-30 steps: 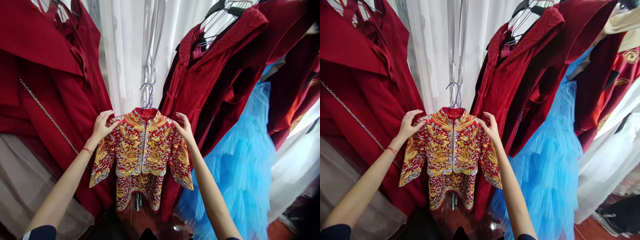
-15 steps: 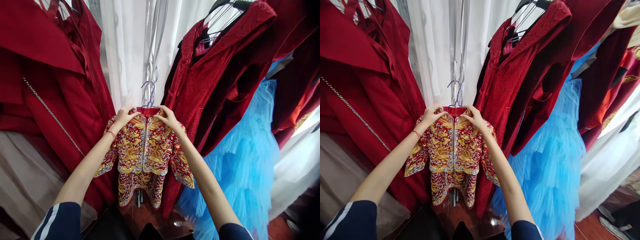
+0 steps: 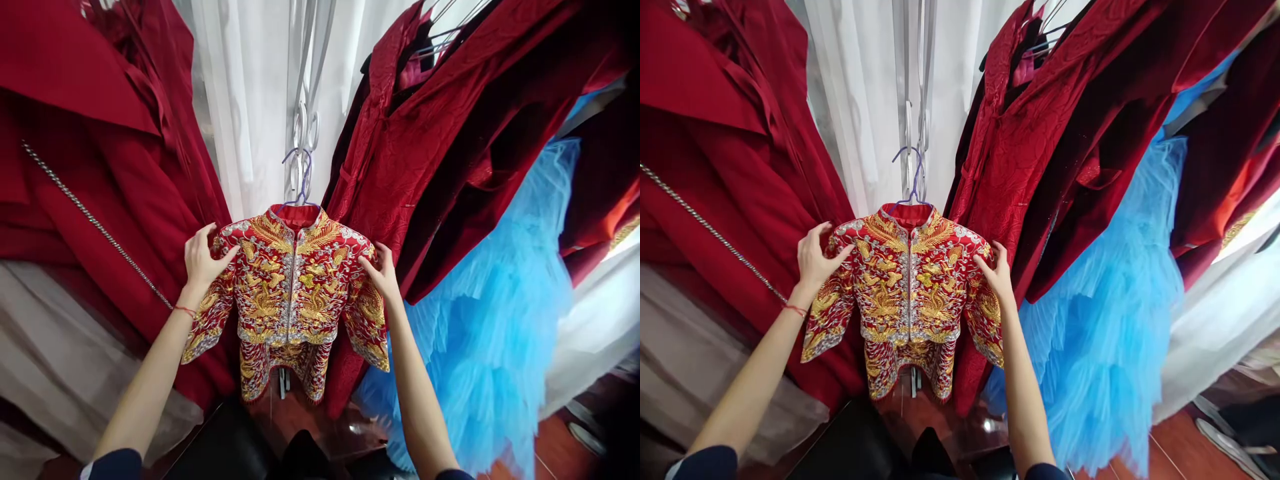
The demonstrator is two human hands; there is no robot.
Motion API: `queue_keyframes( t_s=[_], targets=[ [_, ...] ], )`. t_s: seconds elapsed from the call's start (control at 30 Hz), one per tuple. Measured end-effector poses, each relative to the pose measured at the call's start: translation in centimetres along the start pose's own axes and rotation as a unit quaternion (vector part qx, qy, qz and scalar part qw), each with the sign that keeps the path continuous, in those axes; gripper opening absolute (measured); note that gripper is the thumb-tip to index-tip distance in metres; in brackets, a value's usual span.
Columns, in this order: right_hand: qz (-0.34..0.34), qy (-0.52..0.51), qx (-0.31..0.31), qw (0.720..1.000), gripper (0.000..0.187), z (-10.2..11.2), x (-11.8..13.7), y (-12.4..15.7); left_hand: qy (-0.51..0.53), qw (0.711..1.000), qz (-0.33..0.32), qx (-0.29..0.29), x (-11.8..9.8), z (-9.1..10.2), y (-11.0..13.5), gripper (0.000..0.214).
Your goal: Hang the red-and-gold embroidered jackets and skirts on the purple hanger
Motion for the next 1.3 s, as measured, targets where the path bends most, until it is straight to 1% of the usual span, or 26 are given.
queue_keyframes(
  t_s=[0.03,0.07,0.1,0.13,0.2,0.23,0.27,0.33,0.4,0.47,0.53,0.63,0.7,0.73,0.77,0.8,0.83,0.87,0.9,0.93,1.0,1.07,1.13,1.2,1.27,1.3],
  targets=[
    [0.05,0.051,-0.053,0.996,0.076,-0.1,0.7,1.3,-0.001,0.999,-0.035,-0.014,-1.4,0.1,1.2,0.079],
    [0.103,0.109,-0.097,0.984,0.079,-0.6,1.5,2.9,-0.001,0.997,-0.071,-0.011,-2.8,-0.3,2.6,0.08],
    [0.15,0.166,-0.121,0.967,0.079,-1.7,2.1,4.7,0.003,0.994,-0.111,0.017,-4.2,-1.2,4.2,0.077],
    [0.195,0.211,-0.109,0.952,0.074,-3.6,2.6,6.4,0.01,0.987,-0.151,0.058,-5.5,-2.5,5.9,0.074],
    [0.259,0.274,-0.022,0.926,0.063,-8.2,2.9,9.3,0.02,0.97,-0.205,0.128,-7.1,-5.5,9.0,0.071],
    [0.266,0.295,0.02,0.918,0.06,-10.3,2.6,10.1,0.019,0.966,-0.207,0.152,-7.4,-7.0,10.0,0.07],
    [0.25,0.316,0.044,0.914,0.058,-12.0,2.2,10.5,0.016,0.965,-0.2,0.168,-7.5,-8.3,10.6,0.069],
    [0.227,0.335,0.077,0.911,0.057,-14.1,1.3,10.5,0.017,0.967,-0.176,0.185,-7.2,-10.2,10.8,0.067],
    [0.211,0.335,0.086,0.914,0.058,-14.8,0.7,10.2,0.032,0.969,-0.151,0.191,-6.9,-11.2,10.6,0.067],
    [0.198,0.325,0.093,0.92,0.06,-14.9,0.3,10.4,0.056,0.972,-0.119,0.196,-6.7,-11.7,10.7,0.069],
    [0.181,0.313,0.111,0.926,0.061,-15.1,-0.4,11.6,0.081,0.97,-0.081,0.215,-6.4,-12.1,11.9,0.07],
    [0.154,0.296,0.15,0.931,0.061,-15.2,-2.1,14.6,0.106,0.963,-0.026,0.245,-5.6,-12.1,15.5,0.071],
    [0.135,0.285,0.155,0.936,0.061,-14.1,-3.4,16.9,0.106,0.965,0.013,0.24,-4.5,-11.3,18.3,0.073],
    [0.123,0.28,0.142,0.941,0.061,-13.1,-4.1,17.9,0.099,0.969,0.038,0.223,-3.8,-10.5,19.7,0.075],
    [0.107,0.275,0.117,0.948,0.062,-11.8,-4.9,18.9,0.087,0.975,0.067,0.196,-2.9,-9.6,21.0,0.077],
    [0.083,0.268,0.074,0.957,0.063,-10.1,-5.7,19.7,0.066,0.98,0.106,0.156,-1.8,-8.6,22.1,0.079],
    [0.044,0.266,0.001,0.963,0.066,-8.2,-6.6,20.3,0.038,0.981,0.159,0.106,-0.6,-7.5,23.1,0.077],
    [-0.005,0.263,-0.074,0.962,0.071,-6.2,-7.6,20.8,0.012,0.973,0.221,0.063,0.7,-6.5,24.0,0.075],
    [-0.053,0.252,-0.125,0.958,0.075,-4.7,-8.6,21.2,-0.003,0.959,0.281,0.043,1.9,-6.0,24.8,0.073],
    [-0.093,0.23,-0.141,0.958,0.081,-3.8,-9.5,21.3,0.0,0.942,0.333,0.05,3.0,-5.9,25.4,0.071],
    [-0.146,0.162,-0.122,0.968,0.089,-3.4,-10.9,20.7,0.057,0.91,0.396,0.113,4.6,-7.0,25.9,0.068],
    [-0.179,0.074,-0.076,0.978,0.089,-4.0,-11.9,19.6,0.159,0.878,0.417,0.174,5.6,-8.8,25.8,0.062],
    [-0.197,0.011,-0.035,0.98,0.082,-4.7,-12.5,18.4,0.232,0.854,0.423,0.196,6.3,-10.1,25.8,0.056],
    [-0.201,0.006,-0.006,0.98,0.07,-5.1,-12.8,17.8,0.234,0.853,0.427,0.189,6.8,-10.6,26.1,0.052],
    [-0.2,0.033,-0.001,0.979,0.058,-5.0,-12.9,17.7,0.191,0.865,0.432,0.169,7.2,-10.4,26.5,0.05],
    [-0.202,0.045,-0.005,0.978,0.055,-4.9,-13.0,17.8,0.176,0.869,0.434,0.161,7.2,-10.3,26.7,0.049]
  ],
)
Point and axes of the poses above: each hand's wrist, its own y-axis away from the middle knuckle, its own z-axis out of the back of the hand, x = y × z, the point moved 5 cm from there along -y, towards the middle knuckle, and after that the axes turned 11 degrees about -x, right-handed, at the moved point
